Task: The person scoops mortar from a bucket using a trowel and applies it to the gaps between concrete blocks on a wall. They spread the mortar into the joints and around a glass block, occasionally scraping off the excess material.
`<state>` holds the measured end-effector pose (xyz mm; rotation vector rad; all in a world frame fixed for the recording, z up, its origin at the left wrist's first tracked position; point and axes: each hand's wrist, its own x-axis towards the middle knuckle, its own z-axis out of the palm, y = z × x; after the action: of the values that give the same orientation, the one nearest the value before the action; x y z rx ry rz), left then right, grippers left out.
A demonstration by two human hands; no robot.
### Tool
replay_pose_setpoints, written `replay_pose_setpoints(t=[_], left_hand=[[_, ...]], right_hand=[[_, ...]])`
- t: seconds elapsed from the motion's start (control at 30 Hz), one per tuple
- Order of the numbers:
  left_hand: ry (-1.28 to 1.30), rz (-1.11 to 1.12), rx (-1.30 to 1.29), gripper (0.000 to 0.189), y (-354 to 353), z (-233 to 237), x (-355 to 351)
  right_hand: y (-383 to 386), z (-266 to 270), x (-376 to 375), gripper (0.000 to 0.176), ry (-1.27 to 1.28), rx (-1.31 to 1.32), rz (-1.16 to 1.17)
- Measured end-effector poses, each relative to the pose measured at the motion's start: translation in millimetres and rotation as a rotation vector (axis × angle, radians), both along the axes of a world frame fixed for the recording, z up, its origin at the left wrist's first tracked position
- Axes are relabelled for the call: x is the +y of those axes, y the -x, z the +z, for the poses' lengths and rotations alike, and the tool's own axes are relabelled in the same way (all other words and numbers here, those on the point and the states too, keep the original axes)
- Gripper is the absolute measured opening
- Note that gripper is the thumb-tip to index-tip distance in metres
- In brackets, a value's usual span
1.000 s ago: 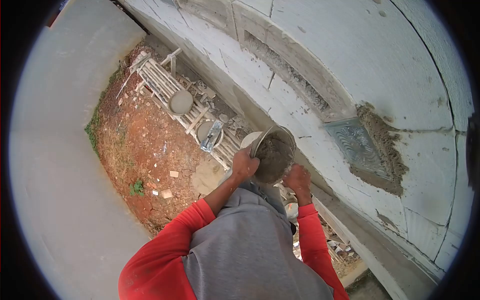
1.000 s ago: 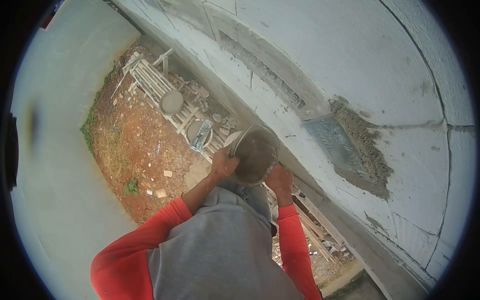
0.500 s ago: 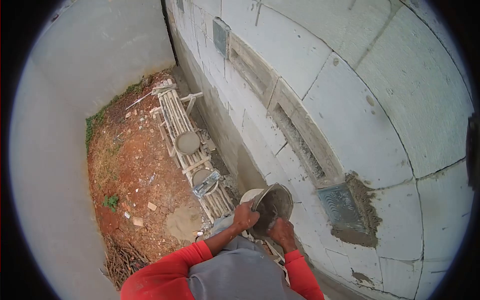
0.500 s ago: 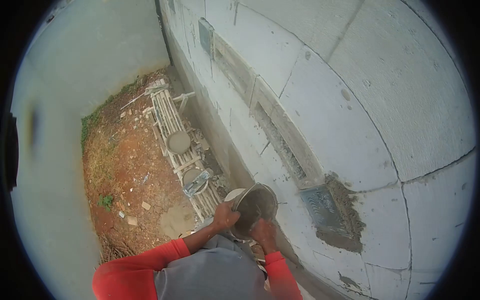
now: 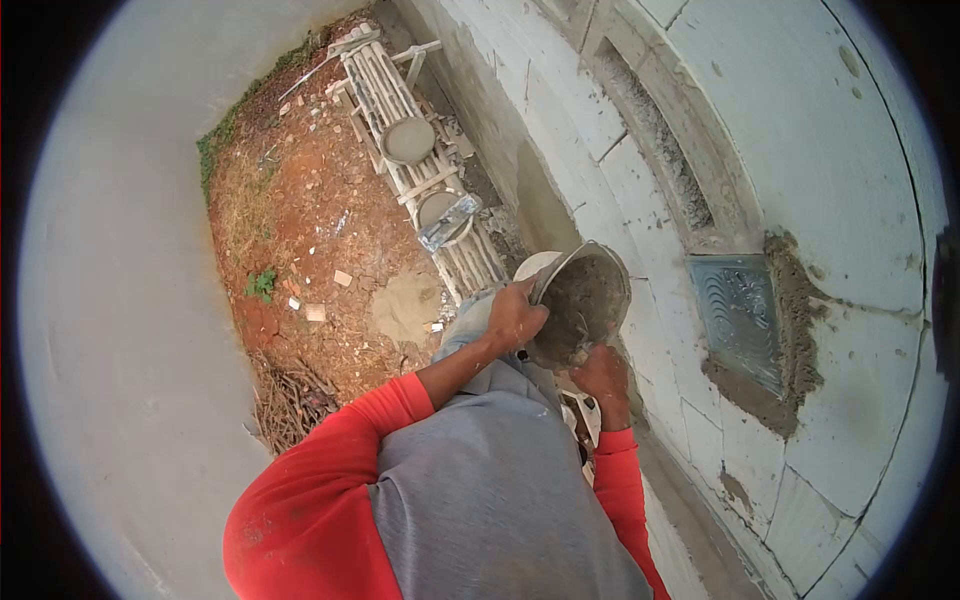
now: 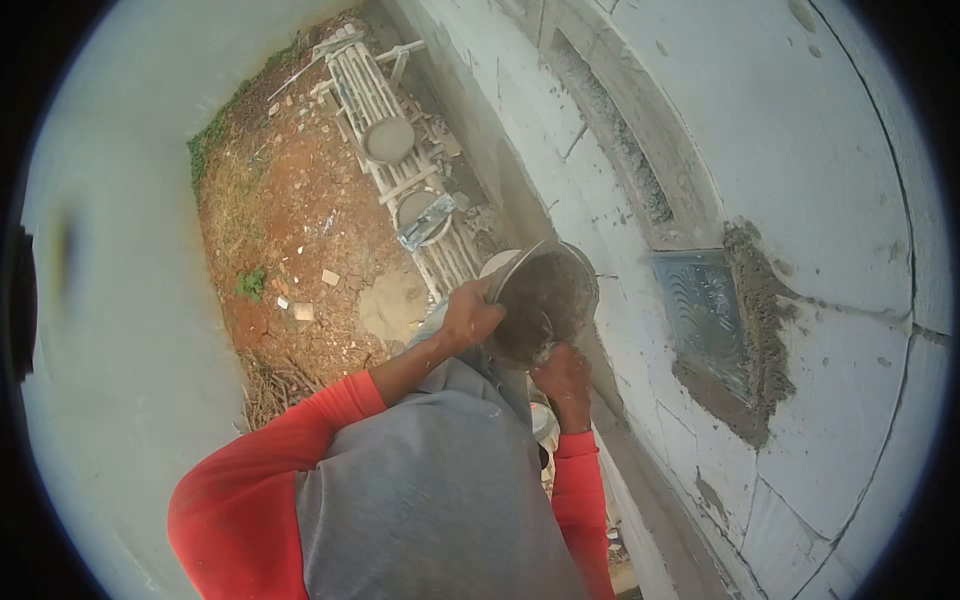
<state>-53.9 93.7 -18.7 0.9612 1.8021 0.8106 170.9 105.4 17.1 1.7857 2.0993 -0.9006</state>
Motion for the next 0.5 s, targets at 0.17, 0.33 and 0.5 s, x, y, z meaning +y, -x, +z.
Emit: replay_pose_setpoints(t=[0.17,0.33,0.5], left_hand=[[0.113,0.020,-0.026,0.068,8,12,-12],[0.137,0.008,0.058,0.069,19,0,-19],[0.205,0.032,0.058,0.069,43,-5,-12]], right_hand=[[-21,-16,3,0.037,0.097,0.072,0.023],[-44,-31,6,0.047,0.045,0.010,-0.096],[-44,-28,11,0.048,0.071,0.047,-0.121]])
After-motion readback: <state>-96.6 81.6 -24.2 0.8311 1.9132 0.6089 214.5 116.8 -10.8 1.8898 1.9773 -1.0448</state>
